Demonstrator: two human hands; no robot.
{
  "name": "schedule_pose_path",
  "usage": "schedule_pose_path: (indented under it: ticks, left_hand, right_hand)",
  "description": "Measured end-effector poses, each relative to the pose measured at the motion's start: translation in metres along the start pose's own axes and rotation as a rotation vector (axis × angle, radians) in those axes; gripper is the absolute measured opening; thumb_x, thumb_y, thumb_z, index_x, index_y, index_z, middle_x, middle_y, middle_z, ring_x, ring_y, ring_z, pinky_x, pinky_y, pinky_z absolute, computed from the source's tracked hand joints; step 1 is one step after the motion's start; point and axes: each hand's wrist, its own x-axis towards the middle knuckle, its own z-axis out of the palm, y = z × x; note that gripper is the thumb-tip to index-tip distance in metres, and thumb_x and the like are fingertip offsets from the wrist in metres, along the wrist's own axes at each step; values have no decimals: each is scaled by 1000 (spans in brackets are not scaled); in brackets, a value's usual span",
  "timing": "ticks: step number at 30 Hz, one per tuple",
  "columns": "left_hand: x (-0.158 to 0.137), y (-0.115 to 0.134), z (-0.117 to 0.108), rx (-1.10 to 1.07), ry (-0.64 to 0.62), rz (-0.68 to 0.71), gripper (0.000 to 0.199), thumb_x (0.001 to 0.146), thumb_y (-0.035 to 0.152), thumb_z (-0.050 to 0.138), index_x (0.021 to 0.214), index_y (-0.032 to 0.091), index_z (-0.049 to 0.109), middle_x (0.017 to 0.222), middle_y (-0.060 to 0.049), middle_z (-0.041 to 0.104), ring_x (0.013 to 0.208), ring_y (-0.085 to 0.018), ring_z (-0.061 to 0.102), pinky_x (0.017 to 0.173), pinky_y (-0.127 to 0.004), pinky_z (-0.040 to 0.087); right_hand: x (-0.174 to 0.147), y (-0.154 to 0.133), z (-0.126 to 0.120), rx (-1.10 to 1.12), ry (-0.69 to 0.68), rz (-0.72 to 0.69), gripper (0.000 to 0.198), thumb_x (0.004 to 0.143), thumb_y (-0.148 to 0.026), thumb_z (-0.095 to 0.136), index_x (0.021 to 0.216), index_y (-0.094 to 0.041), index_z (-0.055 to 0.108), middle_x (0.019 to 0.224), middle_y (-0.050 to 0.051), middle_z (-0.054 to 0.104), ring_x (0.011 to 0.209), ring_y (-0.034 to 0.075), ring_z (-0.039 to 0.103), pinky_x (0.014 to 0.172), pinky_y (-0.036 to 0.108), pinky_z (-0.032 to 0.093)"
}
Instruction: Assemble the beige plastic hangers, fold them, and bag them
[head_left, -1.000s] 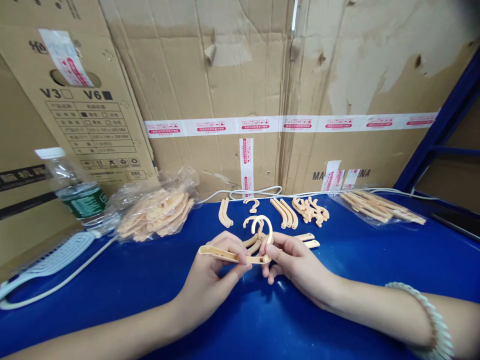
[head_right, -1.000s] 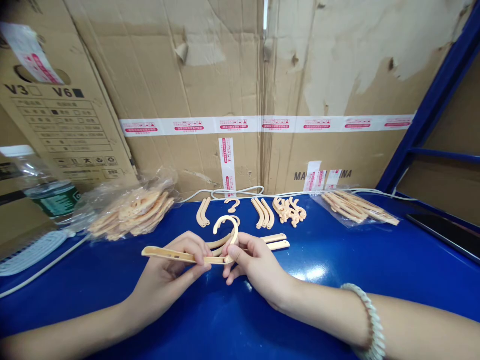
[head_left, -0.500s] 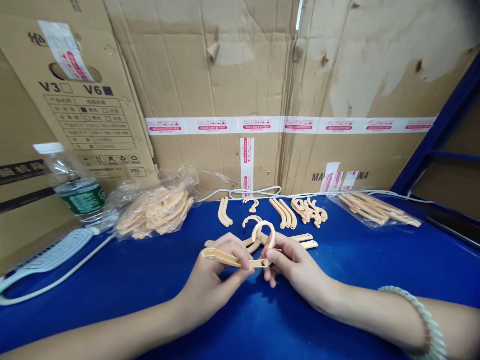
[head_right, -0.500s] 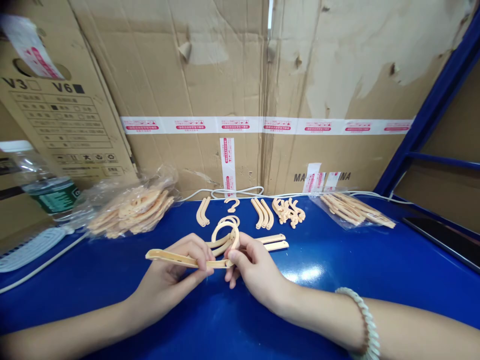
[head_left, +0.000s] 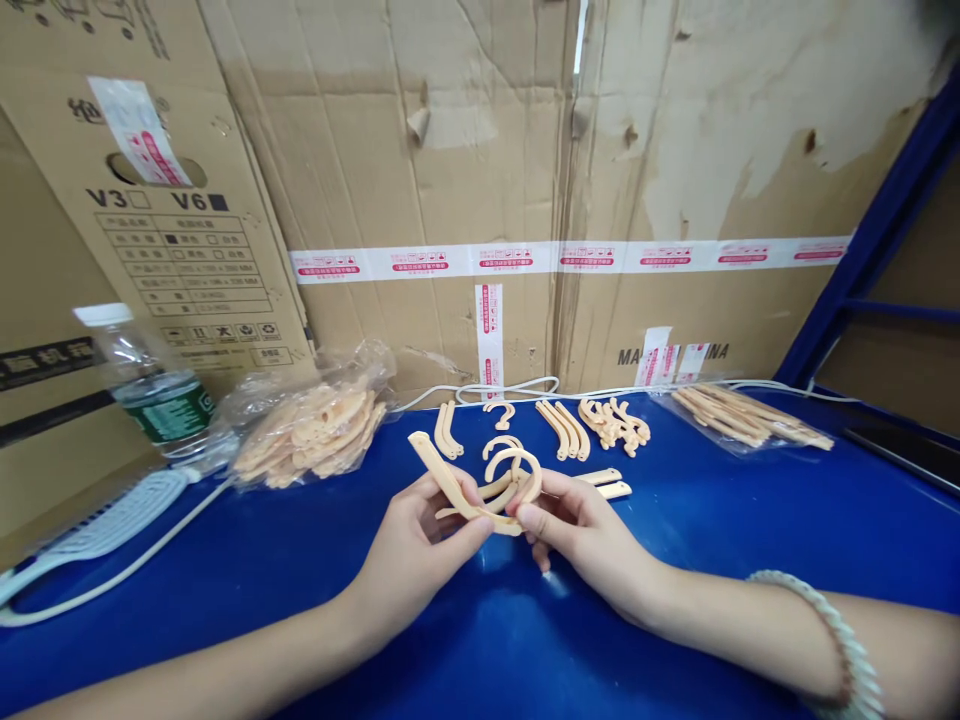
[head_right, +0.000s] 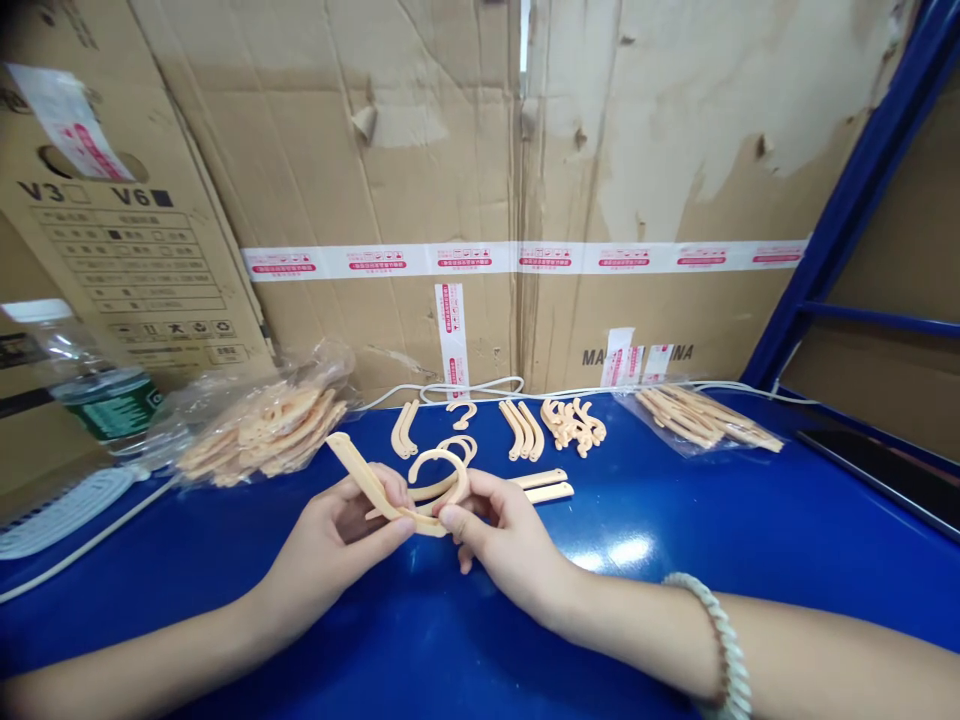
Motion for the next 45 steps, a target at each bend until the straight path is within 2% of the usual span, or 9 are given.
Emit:
schedule_pose_path:
  ticks: [5,13,19,21,24,28,33,40,45]
  left_hand:
    - [0,-2,2,-8,-35,-66,25,74,23,76,83,19,53,78,2,60,77,-14,63,72,-24,52]
    - [4,-9,-2,-29,-209,-211,25,73,29,79,84,15,61,76,0,65,67,-13,62,67,-25,49]
    - [5,-2,-2,-129,-123,-312,24,73,33,82,82,14,71,76,-2,65,68,-12,60,65,-23,49]
    - [5,-1,-1,-149,-103,-325,25,70,33,84,80,14,72,77,-2,65,67,-12,59,64,-23,49]
    - [5,2,0,-155,-85,-358,27,67,35,85,80,13,74,76,-2,64,66,-12,58,64,-22,49]
    - [6,3,0,-189,-52,-371,28,66,34,86,80,14,74,72,-2,64,65,-11,58,62,-22,48]
    - [7,2,0,-212,-46,-378,29,65,34,87,82,13,75,69,-2,64,63,-11,57,61,-22,47]
    - [6,1,-1,-219,-71,-354,25,68,33,85,82,14,74,68,-1,63,63,-11,56,62,-21,47]
    - [7,0,-1,-219,-68,-357,29,66,35,87,79,15,72,71,-1,64,68,-12,60,65,-22,50]
  right_hand:
    - [-1,1,-2,22,-17,36,36,78,-47,74,80,-16,57,54,-7,51,45,5,47,41,15,41]
    - [3,-8,-2,23,-112,29,31,75,-39,77,85,-16,59,69,0,64,54,12,61,46,22,52]
    - [33,-37,-51,-711,186,-411,26,96,-36,49,94,-18,68,77,3,64,67,15,59,58,27,50]
    - [45,-43,-74,-1162,72,-486,17,92,-23,53,94,-19,69,85,6,67,79,19,61,70,34,50]
    - [57,-43,-101,-1297,-46,-464,12,79,-14,67,86,-20,74,99,11,65,99,28,59,87,45,47]
    - [60,-32,-114,-1304,-131,-424,13,73,-15,74,83,-22,76,114,11,61,105,31,58,91,49,44]
    - [60,-27,-108,-1167,-131,-426,13,76,-9,65,76,-20,71,103,9,64,102,26,61,93,45,44]
    - [58,-35,-91,-752,131,-352,26,94,-37,48,101,-15,60,87,9,68,64,15,65,57,29,52]
    - [47,-46,-69,-211,259,-223,29,84,-41,66,97,-15,62,98,10,70,76,16,71,64,27,55]
